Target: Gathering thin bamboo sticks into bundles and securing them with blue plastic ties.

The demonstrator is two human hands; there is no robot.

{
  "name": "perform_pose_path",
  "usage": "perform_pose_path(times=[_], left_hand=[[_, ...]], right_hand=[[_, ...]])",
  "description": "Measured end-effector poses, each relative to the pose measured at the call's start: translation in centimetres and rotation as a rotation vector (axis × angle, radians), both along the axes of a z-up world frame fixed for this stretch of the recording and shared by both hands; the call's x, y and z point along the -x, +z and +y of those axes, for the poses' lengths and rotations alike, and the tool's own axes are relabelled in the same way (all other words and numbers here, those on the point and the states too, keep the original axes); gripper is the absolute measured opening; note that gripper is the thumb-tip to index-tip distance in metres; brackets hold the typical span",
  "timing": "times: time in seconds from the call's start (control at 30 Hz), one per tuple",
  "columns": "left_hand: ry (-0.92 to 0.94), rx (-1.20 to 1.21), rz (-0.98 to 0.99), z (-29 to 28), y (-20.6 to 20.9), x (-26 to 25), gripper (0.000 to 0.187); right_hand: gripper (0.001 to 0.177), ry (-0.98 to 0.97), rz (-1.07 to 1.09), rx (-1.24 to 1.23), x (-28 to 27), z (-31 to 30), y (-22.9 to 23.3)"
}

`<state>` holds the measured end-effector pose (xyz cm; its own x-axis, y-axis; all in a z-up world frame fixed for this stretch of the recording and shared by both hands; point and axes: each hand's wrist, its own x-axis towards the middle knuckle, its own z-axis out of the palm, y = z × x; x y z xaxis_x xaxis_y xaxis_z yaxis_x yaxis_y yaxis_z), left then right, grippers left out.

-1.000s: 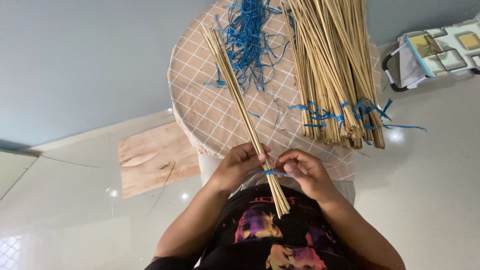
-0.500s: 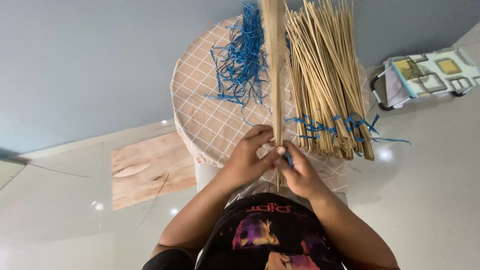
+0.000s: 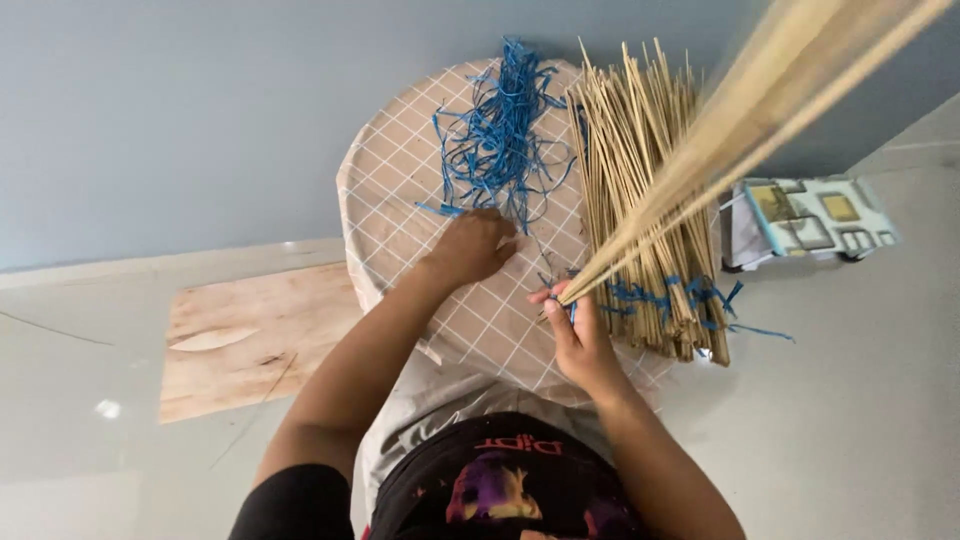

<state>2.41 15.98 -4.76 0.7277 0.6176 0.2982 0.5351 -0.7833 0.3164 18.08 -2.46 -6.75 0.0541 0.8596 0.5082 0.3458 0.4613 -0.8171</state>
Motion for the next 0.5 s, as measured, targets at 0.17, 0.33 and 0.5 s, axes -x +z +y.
perform_pose_path(times=[0.17, 0.33, 0.5], left_hand=[[0.076, 0.000, 0.050, 5.2, -2.4, -3.5, 0.030], [0.083, -0.007, 0.054, 5.7, -3.3, -3.7, 0.034], [0.006, 0.097, 0.240, 3.8, -1.3, -1.3, 0.061]], right_hand=[[0.011, -0.019, -0.027, 0.024, 0.4, -0.6, -0.3], [0.017, -0.037, -0.033, 0.134, 0.1, -1.1, -0.9], [0.040, -0.090, 0.251, 0.171, -2.0, -3.1, 4.4]])
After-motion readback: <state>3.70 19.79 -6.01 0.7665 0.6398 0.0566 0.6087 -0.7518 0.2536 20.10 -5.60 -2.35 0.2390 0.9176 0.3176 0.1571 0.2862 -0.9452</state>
